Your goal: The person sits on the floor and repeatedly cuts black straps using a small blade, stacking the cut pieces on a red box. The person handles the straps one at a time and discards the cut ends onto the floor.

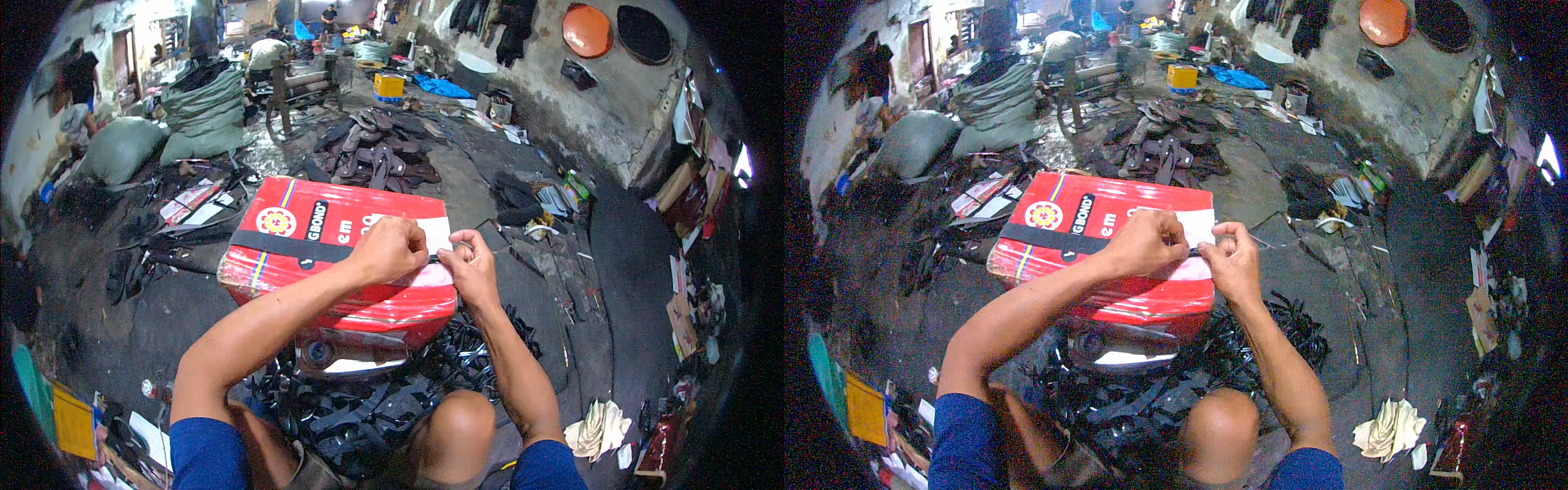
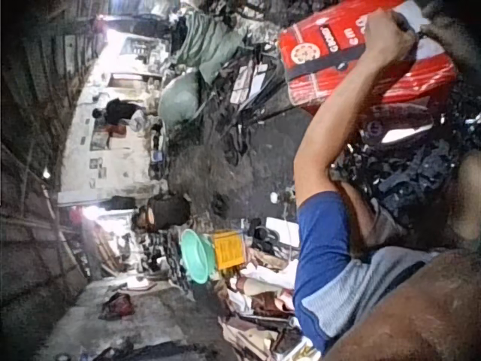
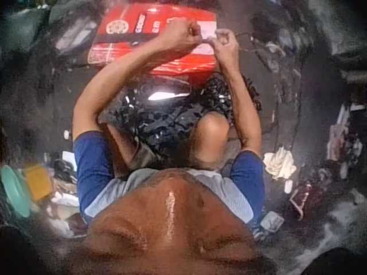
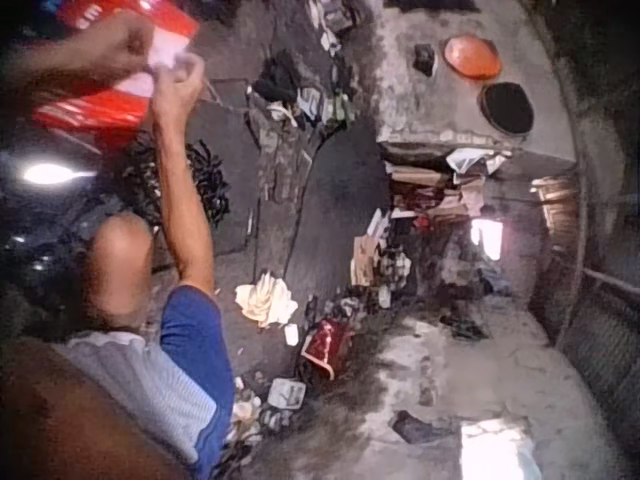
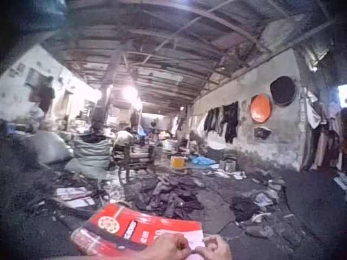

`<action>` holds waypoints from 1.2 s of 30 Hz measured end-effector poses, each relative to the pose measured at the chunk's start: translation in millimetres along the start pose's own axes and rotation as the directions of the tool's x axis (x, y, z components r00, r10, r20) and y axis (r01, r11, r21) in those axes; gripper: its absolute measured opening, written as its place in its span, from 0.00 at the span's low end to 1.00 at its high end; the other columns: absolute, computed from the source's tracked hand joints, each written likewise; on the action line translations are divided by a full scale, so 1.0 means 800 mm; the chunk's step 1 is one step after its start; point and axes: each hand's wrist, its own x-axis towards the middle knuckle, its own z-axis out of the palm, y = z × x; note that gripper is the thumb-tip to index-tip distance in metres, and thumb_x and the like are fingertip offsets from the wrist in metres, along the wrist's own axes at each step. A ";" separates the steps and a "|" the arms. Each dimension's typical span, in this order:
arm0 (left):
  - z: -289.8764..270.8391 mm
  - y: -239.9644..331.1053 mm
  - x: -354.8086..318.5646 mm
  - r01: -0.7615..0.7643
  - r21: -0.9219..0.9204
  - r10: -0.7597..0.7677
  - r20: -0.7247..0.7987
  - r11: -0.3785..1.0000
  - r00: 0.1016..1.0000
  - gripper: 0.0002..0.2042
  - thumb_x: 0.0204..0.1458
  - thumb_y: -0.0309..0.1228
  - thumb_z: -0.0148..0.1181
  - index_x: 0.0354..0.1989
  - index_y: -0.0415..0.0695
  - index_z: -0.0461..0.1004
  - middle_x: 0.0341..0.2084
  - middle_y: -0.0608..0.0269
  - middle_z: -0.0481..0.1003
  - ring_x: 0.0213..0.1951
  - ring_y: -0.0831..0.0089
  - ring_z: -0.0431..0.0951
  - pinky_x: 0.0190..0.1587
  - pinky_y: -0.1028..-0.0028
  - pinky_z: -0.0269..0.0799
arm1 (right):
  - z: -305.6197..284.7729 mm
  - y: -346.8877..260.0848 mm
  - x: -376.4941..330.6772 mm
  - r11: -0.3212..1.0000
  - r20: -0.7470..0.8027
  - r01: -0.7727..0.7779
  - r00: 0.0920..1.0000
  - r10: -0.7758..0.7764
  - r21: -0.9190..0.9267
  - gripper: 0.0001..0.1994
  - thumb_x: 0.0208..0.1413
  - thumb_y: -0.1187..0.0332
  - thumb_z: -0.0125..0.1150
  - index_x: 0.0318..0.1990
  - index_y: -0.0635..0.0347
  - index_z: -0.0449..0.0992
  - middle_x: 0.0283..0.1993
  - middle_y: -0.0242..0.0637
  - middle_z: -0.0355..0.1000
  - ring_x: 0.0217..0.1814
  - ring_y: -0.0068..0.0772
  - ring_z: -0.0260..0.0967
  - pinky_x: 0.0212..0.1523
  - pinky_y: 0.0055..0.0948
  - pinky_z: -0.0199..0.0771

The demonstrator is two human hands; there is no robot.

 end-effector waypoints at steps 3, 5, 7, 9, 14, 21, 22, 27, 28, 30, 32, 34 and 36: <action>0.004 0.001 0.003 -0.037 -0.078 0.038 0.004 0.996 0.999 0.08 0.46 0.30 0.67 0.28 0.37 0.83 0.25 0.49 0.82 0.28 0.57 0.83 0.36 0.62 0.78 | -0.001 -0.006 -0.008 0.999 0.021 -0.042 0.999 0.041 0.030 0.12 0.64 0.63 0.67 0.32 0.55 0.70 0.23 0.20 0.66 0.23 0.12 0.57 0.23 0.20 0.57; 0.014 0.003 0.005 -0.066 -0.107 0.063 -0.035 0.992 0.997 0.07 0.47 0.29 0.68 0.28 0.36 0.83 0.25 0.49 0.81 0.28 0.60 0.83 0.35 0.63 0.78 | -0.003 -0.009 -0.008 0.998 0.075 -0.041 0.996 0.045 -0.054 0.14 0.68 0.61 0.63 0.31 0.52 0.68 0.21 0.20 0.64 0.20 0.12 0.56 0.19 0.20 0.55; 0.022 0.004 0.005 -0.068 -0.169 0.058 -0.064 0.983 0.996 0.06 0.47 0.28 0.69 0.29 0.36 0.83 0.26 0.53 0.81 0.28 0.65 0.82 0.34 0.66 0.77 | -0.012 -0.014 -0.016 0.978 0.131 -0.187 0.976 0.174 0.094 0.13 0.69 0.60 0.61 0.31 0.50 0.67 0.20 0.20 0.61 0.17 0.13 0.55 0.16 0.20 0.53; 0.031 0.007 -0.003 -0.038 -0.271 0.017 -0.081 0.962 0.997 0.06 0.49 0.27 0.71 0.29 0.37 0.83 0.26 0.58 0.81 0.28 0.72 0.81 0.33 0.70 0.75 | -0.017 -0.015 -0.021 0.894 0.193 -0.344 0.935 0.298 0.287 0.13 0.70 0.60 0.59 0.31 0.48 0.66 0.19 0.20 0.59 0.15 0.14 0.53 0.14 0.20 0.50; 0.035 0.007 0.007 -0.076 -0.285 0.060 -0.065 0.955 0.996 0.06 0.51 0.27 0.70 0.29 0.36 0.82 0.27 0.59 0.80 0.29 0.74 0.80 0.33 0.72 0.75 | -0.020 0.004 -0.026 0.519 0.365 -0.569 0.816 0.447 0.638 0.14 0.71 0.58 0.58 0.31 0.46 0.64 0.18 0.20 0.57 0.13 0.14 0.50 0.13 0.19 0.48; 0.037 0.014 0.008 -0.036 -0.277 0.020 -0.060 0.960 0.998 0.05 0.51 0.26 0.69 0.30 0.36 0.82 0.27 0.60 0.80 0.29 0.77 0.79 0.33 0.72 0.75 | -0.029 -0.045 0.043 0.927 0.059 -0.229 0.965 0.257 -0.297 0.26 0.67 0.42 0.53 0.37 0.60 0.76 0.27 0.43 0.75 0.30 0.42 0.74 0.32 0.43 0.73; 0.039 0.013 0.009 -0.033 -0.280 0.017 -0.062 0.959 0.998 0.05 0.51 0.26 0.69 0.30 0.36 0.82 0.27 0.61 0.80 0.30 0.77 0.79 0.33 0.73 0.75 | -0.023 -0.045 0.052 0.826 0.050 -0.055 0.994 0.100 -0.561 0.26 0.68 0.44 0.52 0.37 0.63 0.77 0.29 0.48 0.76 0.32 0.49 0.76 0.36 0.47 0.75; 0.032 0.005 0.007 -0.048 -0.277 0.031 -0.065 0.960 0.997 0.05 0.50 0.26 0.69 0.29 0.36 0.83 0.27 0.61 0.80 0.30 0.76 0.80 0.35 0.74 0.76 | -0.006 -0.008 0.053 0.738 0.033 0.149 0.985 -0.169 -0.658 0.19 0.68 0.60 0.53 0.34 0.70 0.77 0.35 0.61 0.77 0.39 0.62 0.77 0.43 0.50 0.74; 0.031 0.001 0.006 -0.041 -0.276 0.025 -0.061 0.960 0.998 0.05 0.50 0.25 0.69 0.29 0.36 0.83 0.27 0.61 0.80 0.30 0.77 0.80 0.35 0.74 0.76 | -0.007 0.003 0.050 0.794 0.031 0.131 0.990 -0.140 -0.593 0.17 0.67 0.62 0.53 0.33 0.70 0.77 0.36 0.62 0.77 0.40 0.62 0.77 0.43 0.50 0.74; 0.031 0.005 0.004 -0.026 -0.280 0.015 -0.041 0.960 0.999 0.05 0.50 0.25 0.69 0.29 0.36 0.83 0.27 0.61 0.81 0.30 0.77 0.80 0.35 0.74 0.76 | -0.008 0.036 0.038 0.893 -0.068 0.077 0.990 -0.120 -0.444 0.15 0.66 0.64 0.56 0.35 0.71 0.77 0.35 0.60 0.77 0.38 0.60 0.77 0.42 0.49 0.73; 0.033 0.009 0.007 0.005 -0.296 -0.010 -0.017 0.955 1.000 0.04 0.50 0.25 0.69 0.29 0.36 0.83 0.27 0.62 0.81 0.31 0.78 0.79 0.34 0.75 0.76 | -0.008 0.095 0.029 0.940 -0.143 0.024 0.987 -0.077 -0.339 0.15 0.65 0.64 0.56 0.36 0.71 0.78 0.34 0.59 0.77 0.37 0.58 0.77 0.41 0.49 0.73; 0.029 0.007 0.006 -0.001 -0.292 -0.006 -0.023 0.956 1.000 0.04 0.50 0.25 0.69 0.28 0.36 0.83 0.26 0.62 0.80 0.30 0.79 0.79 0.33 0.75 0.75 | -0.004 0.140 0.009 0.928 -0.151 -0.020 0.988 -0.039 -0.373 0.14 0.65 0.64 0.57 0.34 0.70 0.77 0.33 0.57 0.77 0.36 0.53 0.76 0.40 0.48 0.72; 0.029 0.010 0.011 -0.012 -0.315 0.008 -0.012 0.949 1.000 0.04 0.50 0.24 0.69 0.28 0.36 0.82 0.26 0.63 0.80 0.30 0.80 0.79 0.33 0.76 0.75 | -0.020 0.218 -0.016 0.919 -0.177 -0.050 0.984 -0.022 -0.391 0.14 0.64 0.64 0.57 0.33 0.70 0.77 0.31 0.57 0.76 0.35 0.54 0.76 0.40 0.48 0.72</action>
